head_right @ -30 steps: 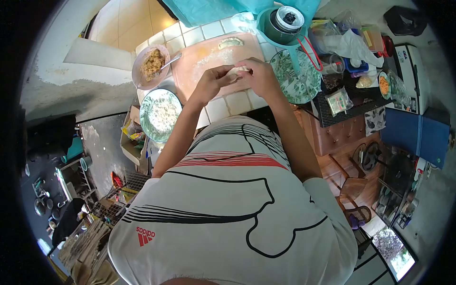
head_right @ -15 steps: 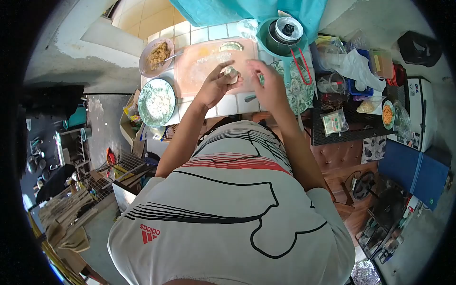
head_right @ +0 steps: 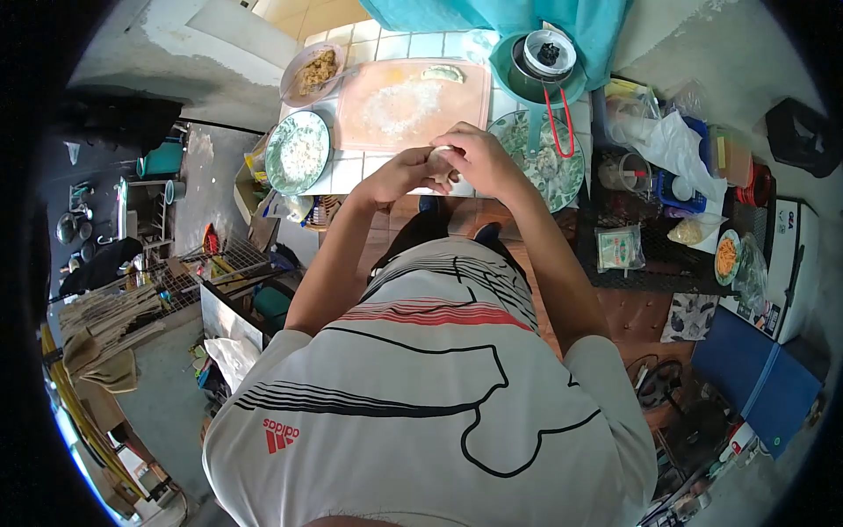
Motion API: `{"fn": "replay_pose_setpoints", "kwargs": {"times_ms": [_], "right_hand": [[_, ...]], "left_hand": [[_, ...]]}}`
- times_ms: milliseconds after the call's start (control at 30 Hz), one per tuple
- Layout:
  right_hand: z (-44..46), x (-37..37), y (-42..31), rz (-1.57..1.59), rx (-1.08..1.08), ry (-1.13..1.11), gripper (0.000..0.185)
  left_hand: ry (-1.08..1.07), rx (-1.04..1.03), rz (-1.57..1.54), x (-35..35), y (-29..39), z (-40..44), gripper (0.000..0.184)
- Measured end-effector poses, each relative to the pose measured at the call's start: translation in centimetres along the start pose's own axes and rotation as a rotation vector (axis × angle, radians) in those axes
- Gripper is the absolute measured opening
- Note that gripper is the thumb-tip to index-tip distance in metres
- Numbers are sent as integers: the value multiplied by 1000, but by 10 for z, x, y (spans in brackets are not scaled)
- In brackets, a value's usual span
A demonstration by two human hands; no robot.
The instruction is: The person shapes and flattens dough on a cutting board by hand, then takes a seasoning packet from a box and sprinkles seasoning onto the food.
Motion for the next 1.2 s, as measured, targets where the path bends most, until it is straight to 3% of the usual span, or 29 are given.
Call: {"fn": "replay_pose_setpoints", "kwargs": {"times_ms": [67,167,200,267,300,333,400,467,533,567,600,667,700,833,1000,1033,1067,1133,1167,1200], "right_hand": [[3,-6,1,-60,53,12,18],[5,-19,-16,-101,-61,230,23],[6,-30,-25,-106,-60,228,23],[8,-47,-48,-395,152,371,28],[10,-57,-48,-436,164,336,32],[14,-60,-53,-439,155,338,32],[25,-55,-71,-474,226,243,29],[35,-42,-78,-462,265,202,24],[46,-21,-89,-287,65,374,19],[52,-17,-103,-318,64,422,19],[61,-21,-109,-329,59,432,19],[80,-37,-111,-124,-25,297,22],[90,-47,-111,-212,-16,238,27],[121,-88,-97,-290,-106,216,30],[133,-114,-77,-383,-31,262,28],[133,-118,-76,-292,-119,207,28],[132,-123,-73,-198,-208,151,28],[129,-130,-71,-85,-206,175,28],[126,-132,-69,20,-188,185,27],[123,-131,-65,25,-201,191,27]], "left_hand": [[24,2,-12,3,-5,-1,29],[311,-177,-435,1,-3,-6,32],[309,-181,-437,6,-6,-5,32],[338,-343,-656,24,-12,-6,37],[128,-447,-721,21,13,-16,44],[122,-441,-725,19,25,-23,44],[377,-319,-536,27,36,-34,48],[296,-316,-529,59,29,-40,55],[216,-310,-315,82,37,-51,64],[241,-269,-201,93,41,-56,81],[226,-271,-200,99,47,-60,81],[130,-288,-22,106,57,-69,91],[112,-268,123,113,61,-71,98],[23,-286,320,139,61,-78,97],[-17,-188,240,166,57,-82,94],[12,-173,158,169,52,-84,73],[-4,-163,164,175,52,-83,73],[-363,48,-76,172,44,-85,46],[-361,37,-75,171,41,-86,25],[-370,48,-81,170,38,-86,25]]}}
Point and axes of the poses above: each hand's wrist, its own z-axis towards the middle knuckle, its own x-axis out of the back of the hand, y = z × x, the point moved 4 cm from there along z, towards the middle knuckle, and after that the axes turned 6 degrees about -y, right-handed, at the moved point
